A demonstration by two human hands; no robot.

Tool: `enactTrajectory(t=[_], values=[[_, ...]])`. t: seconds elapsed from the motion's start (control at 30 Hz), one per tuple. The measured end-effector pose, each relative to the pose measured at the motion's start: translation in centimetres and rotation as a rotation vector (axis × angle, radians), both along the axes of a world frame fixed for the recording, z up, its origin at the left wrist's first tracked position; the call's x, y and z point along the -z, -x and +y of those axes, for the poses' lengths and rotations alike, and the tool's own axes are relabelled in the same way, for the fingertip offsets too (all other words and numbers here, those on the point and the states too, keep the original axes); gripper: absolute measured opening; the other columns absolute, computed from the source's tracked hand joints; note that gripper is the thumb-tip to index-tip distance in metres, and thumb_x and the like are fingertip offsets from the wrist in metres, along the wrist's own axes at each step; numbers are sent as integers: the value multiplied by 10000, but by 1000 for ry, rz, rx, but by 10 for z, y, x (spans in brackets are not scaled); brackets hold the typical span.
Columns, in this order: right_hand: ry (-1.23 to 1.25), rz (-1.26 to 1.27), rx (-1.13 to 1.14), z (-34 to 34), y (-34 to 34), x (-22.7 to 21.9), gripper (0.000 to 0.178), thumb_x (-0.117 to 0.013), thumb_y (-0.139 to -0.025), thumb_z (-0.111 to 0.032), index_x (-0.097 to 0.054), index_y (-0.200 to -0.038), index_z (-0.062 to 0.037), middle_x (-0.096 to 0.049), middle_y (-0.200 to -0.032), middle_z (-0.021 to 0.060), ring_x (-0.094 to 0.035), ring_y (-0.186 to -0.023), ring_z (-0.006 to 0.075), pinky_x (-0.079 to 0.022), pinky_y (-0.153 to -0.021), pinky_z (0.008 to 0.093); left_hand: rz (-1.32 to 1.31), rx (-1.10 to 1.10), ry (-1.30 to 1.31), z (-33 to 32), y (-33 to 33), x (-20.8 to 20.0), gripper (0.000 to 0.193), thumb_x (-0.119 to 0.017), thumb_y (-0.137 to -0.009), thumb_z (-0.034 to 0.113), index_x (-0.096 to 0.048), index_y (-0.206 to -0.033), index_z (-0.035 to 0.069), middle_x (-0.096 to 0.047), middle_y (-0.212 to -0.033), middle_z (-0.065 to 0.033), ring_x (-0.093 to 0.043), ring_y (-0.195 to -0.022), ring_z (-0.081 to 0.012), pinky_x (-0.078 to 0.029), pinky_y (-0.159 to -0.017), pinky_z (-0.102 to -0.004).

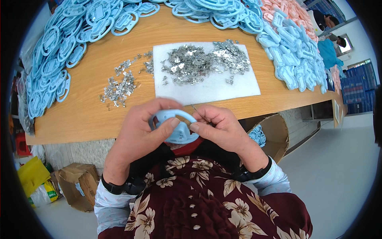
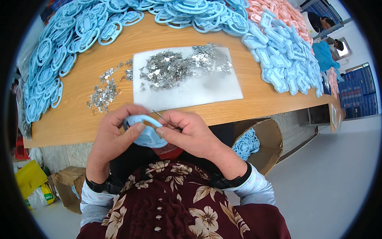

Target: Manually assembling small metal hooks or clips into a blue circular plastic component.

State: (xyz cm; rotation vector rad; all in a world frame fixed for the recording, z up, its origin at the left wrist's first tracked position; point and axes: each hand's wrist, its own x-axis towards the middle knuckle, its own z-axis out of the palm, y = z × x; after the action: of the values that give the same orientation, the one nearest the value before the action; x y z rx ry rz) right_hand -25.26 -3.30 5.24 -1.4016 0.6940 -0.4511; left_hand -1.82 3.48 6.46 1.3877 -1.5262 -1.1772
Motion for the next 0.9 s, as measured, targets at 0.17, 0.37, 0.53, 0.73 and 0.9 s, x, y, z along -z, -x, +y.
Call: enactTrajectory(t=[0.17, 0.37, 0.53, 0.73, 0.9], values=[[610, 363, 306, -33, 29, 1, 207, -644, -967, -183, -690, -1099, -30, -697, -906, 144, -660, -795, 210, -520, -753, 318, 244, -144, -111, -3, 3, 18, 259, -619, -997, 190, -642, -1195, 25, -671, -995, 7, -595, -876, -57, -496, -797, -231], [967, 589, 459, -83, 69, 30, 162, -714, -898, -99, -728, -1036, -16, -703, -853, 118, -664, -746, 204, -507, -682, 314, 341, -186, -154, -10, 13, 18, 298, -603, -1005, 157, -610, -1272, 26, -662, -1039, -7, -601, -954, -73, -499, -852, -248], [964, 610, 354, -90, 65, 36, 156, -713, -890, -95, -717, -1025, -17, -664, -843, 120, -634, -746, 197, -494, -696, 332, 364, -157, -198, -13, 13, 20, 354, -606, -974, 113, -575, -1317, 27, -654, -1112, -34, -608, -1027, -99, -500, -906, -273], [819, 565, 406, -94, 74, 43, 120, -674, -938, -100, -667, -1006, -1, -610, -815, 38, -563, -739, 123, -465, -674, 294, 377, -202, -208, -18, 12, 21, 390, -599, -957, 87, -537, -1335, 9, -646, -1150, -51, -613, -1034, -107, -504, -906, -280], [416, 261, 483, -70, 50, 19, 125, -654, -974, -116, -664, -1018, 2, -591, -836, -37, -510, -738, 50, -427, -650, 224, 378, -210, -181, -10, 10, 29, 395, -564, -996, 99, -497, -1370, -8, -638, -1179, -62, -606, -1075, -114, -490, -938, -275]])
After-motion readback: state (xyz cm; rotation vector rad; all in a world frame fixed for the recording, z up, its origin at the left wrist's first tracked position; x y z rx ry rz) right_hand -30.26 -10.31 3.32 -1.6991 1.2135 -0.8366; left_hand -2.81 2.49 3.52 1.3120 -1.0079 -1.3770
